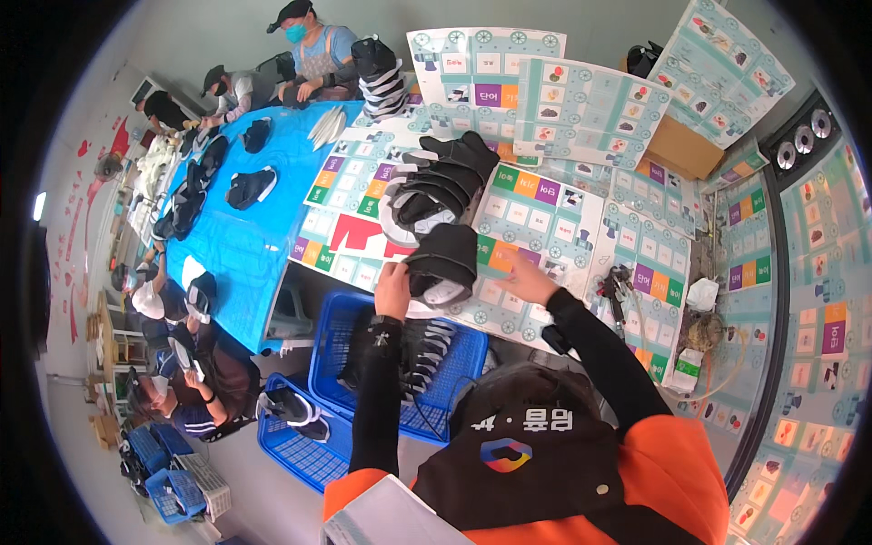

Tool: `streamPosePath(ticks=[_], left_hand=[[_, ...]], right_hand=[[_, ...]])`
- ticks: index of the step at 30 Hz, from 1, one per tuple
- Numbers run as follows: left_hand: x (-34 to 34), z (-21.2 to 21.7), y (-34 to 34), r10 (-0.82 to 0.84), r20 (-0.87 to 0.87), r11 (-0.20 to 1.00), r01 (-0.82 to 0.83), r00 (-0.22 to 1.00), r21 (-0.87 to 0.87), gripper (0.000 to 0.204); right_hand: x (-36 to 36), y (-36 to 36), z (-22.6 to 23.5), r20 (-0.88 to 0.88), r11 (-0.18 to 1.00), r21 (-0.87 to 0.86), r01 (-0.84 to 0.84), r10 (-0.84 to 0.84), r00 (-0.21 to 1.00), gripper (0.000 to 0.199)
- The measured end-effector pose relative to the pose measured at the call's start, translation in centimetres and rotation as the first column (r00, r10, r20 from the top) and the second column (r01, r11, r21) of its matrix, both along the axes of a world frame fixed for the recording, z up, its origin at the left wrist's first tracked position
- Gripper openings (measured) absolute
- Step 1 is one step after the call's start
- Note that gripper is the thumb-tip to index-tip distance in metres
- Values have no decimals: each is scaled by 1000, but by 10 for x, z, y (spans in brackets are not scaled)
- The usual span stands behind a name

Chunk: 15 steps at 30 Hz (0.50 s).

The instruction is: The person assembles shoe components by applying adhesive with a brush to the interior edges of black shoe uppers and then placing them onto a stack.

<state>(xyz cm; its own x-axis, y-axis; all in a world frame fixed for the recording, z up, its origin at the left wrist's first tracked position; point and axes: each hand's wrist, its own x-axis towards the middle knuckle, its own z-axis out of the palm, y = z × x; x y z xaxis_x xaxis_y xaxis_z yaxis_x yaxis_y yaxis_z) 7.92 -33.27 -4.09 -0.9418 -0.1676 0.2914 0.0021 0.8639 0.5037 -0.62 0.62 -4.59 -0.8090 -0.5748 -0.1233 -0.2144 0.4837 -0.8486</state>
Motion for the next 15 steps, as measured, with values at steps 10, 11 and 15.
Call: streamPosePath(ticks=[10, 11, 15], left_hand=[[57, 46, 19, -63, -60, 954, 78, 996, 288, 13], [60, 54, 19, -55, -106, 938, 88, 993, 334, 14], [69, 79, -5, 129, -171, 959, -79, 977, 273, 13]], right_hand=[[-36, -94, -13, -473, 942, 214, 260, -133, 871, 20], [-53, -85, -18, -517, 933, 206, 296, -153, 842, 20], [-89, -44, 22, -566, 891, 173, 420, -259, 783, 21]])
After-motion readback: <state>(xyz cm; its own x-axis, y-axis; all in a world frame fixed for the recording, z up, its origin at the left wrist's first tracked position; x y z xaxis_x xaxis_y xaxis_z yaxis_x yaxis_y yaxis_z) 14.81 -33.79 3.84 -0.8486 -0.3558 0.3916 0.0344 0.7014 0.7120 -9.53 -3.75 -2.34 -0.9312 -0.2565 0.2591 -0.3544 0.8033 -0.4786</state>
